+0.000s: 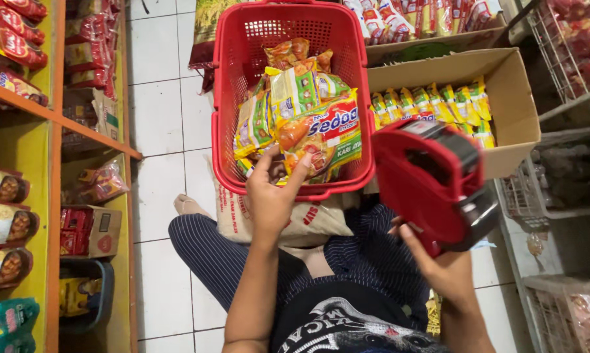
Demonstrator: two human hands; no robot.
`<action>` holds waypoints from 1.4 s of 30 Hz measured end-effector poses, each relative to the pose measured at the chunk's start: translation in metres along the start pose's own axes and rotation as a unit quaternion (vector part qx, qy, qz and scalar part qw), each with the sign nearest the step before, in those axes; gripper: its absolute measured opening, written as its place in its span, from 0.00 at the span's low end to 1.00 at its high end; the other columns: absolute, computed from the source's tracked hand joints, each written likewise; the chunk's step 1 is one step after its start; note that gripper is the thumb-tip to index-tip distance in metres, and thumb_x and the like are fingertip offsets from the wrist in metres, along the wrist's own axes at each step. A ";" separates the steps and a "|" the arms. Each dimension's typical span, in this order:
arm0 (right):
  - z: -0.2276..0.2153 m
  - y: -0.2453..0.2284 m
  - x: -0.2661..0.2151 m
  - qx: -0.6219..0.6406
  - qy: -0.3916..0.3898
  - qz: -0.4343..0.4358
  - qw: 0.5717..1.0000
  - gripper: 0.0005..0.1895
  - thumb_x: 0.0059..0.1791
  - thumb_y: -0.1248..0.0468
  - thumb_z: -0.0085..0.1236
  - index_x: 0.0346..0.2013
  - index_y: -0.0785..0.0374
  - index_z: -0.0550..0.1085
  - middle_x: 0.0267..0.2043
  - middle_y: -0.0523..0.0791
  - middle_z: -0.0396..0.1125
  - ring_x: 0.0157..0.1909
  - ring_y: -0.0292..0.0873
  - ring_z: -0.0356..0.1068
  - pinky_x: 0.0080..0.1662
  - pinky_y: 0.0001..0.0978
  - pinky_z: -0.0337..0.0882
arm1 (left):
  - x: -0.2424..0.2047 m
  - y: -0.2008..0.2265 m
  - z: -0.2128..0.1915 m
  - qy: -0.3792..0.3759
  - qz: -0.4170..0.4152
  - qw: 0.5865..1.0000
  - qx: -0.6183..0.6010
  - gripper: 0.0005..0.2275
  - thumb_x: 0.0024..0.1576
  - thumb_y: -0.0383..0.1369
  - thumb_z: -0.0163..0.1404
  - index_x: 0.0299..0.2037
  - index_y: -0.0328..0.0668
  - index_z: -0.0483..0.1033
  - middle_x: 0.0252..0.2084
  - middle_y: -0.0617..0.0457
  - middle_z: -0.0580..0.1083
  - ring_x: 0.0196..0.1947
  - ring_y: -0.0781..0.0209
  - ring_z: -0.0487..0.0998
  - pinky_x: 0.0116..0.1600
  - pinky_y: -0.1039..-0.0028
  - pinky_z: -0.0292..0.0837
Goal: The person sits on the floor and repeatedly picks up packets of instant noodles from a cardboard box. They use a handheld red sealing device to seal each packet and then place it into a red plastic basket.
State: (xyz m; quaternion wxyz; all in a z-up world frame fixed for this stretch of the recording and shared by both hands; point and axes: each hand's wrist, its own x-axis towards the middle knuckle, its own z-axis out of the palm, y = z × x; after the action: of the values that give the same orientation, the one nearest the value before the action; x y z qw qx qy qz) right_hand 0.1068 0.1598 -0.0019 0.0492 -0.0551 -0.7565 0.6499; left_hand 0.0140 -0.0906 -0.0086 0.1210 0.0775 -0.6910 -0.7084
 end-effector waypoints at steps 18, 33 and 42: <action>0.009 0.018 -0.003 -0.077 -0.107 0.019 0.991 0.17 0.45 0.72 0.64 0.48 0.69 0.76 0.41 0.47 0.77 0.42 0.39 0.77 0.45 0.31 0.76 | -0.004 -0.003 -0.018 0.056 0.076 0.993 -0.068 0.20 0.59 0.27 0.61 0.60 0.27 0.70 0.50 0.49 0.75 0.49 0.68 0.77 0.55 0.77 0.75; -0.031 0.018 0.022 0.059 0.059 -0.010 0.996 0.13 0.52 0.75 0.55 0.52 0.72 0.72 0.42 0.51 0.73 0.41 0.44 0.76 0.45 0.35 0.78 | 0.006 0.024 0.037 -0.082 0.261 0.917 0.291 0.24 0.58 0.35 0.61 0.63 0.36 0.70 0.66 0.42 0.70 0.70 0.43 0.65 0.75 0.48 0.50; -0.083 0.028 0.073 0.084 0.164 -0.018 0.983 0.11 0.56 0.71 0.53 0.53 0.73 0.71 0.42 0.52 0.73 0.39 0.44 0.76 0.45 0.37 0.79 | -0.013 -0.015 0.157 -0.255 0.301 0.892 0.222 0.21 0.62 0.31 0.57 0.63 0.33 0.67 0.68 0.38 0.65 0.73 0.37 0.63 0.76 0.55 0.59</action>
State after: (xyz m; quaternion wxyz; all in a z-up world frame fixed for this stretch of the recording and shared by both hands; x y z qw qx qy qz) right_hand 0.0468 0.2561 -0.0164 0.1885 -0.1431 -0.6815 0.6925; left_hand -0.0182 0.0644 -0.0187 0.1283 -0.2926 -0.8278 -0.4612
